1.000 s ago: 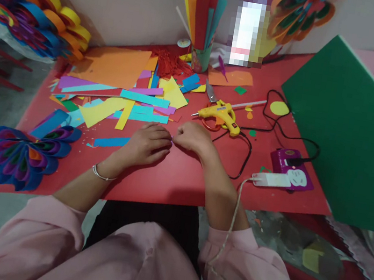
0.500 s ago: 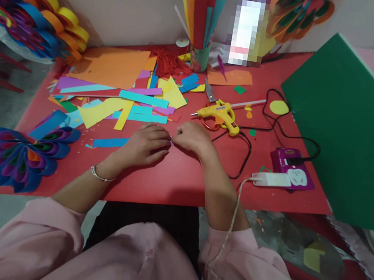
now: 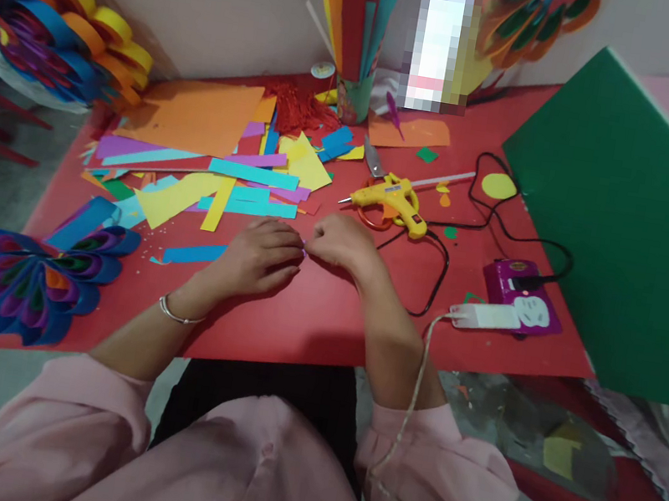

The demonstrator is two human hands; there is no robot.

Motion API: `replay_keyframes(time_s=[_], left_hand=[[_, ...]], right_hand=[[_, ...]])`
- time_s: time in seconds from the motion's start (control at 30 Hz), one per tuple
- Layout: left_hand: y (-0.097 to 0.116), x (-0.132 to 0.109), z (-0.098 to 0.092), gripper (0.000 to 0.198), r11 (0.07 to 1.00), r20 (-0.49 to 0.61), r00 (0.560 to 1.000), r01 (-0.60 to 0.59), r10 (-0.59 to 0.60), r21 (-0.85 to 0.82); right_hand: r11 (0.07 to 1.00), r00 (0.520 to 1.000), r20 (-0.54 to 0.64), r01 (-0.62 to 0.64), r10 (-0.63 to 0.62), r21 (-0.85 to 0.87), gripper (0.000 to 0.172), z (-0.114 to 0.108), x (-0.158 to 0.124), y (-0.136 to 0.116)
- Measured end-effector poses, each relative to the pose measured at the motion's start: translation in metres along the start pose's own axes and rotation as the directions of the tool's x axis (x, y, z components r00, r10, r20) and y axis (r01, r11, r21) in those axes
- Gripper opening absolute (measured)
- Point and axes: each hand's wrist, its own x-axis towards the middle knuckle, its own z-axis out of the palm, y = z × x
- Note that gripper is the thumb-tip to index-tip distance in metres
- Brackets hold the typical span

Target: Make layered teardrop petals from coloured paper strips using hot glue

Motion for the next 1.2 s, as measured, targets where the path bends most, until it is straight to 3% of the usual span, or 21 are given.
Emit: replay_keyframes(time_s=[1.2], left_hand=[[0.0018,-0.0006,-0.0004,0.021,0.999,0.018,0.999,0.041,-0.041,-0.009]], right_hand=[[1.000,1.000,-0.014,0.012,-0.012,0.020,0.021,0.0031,0.0017,0.0024]])
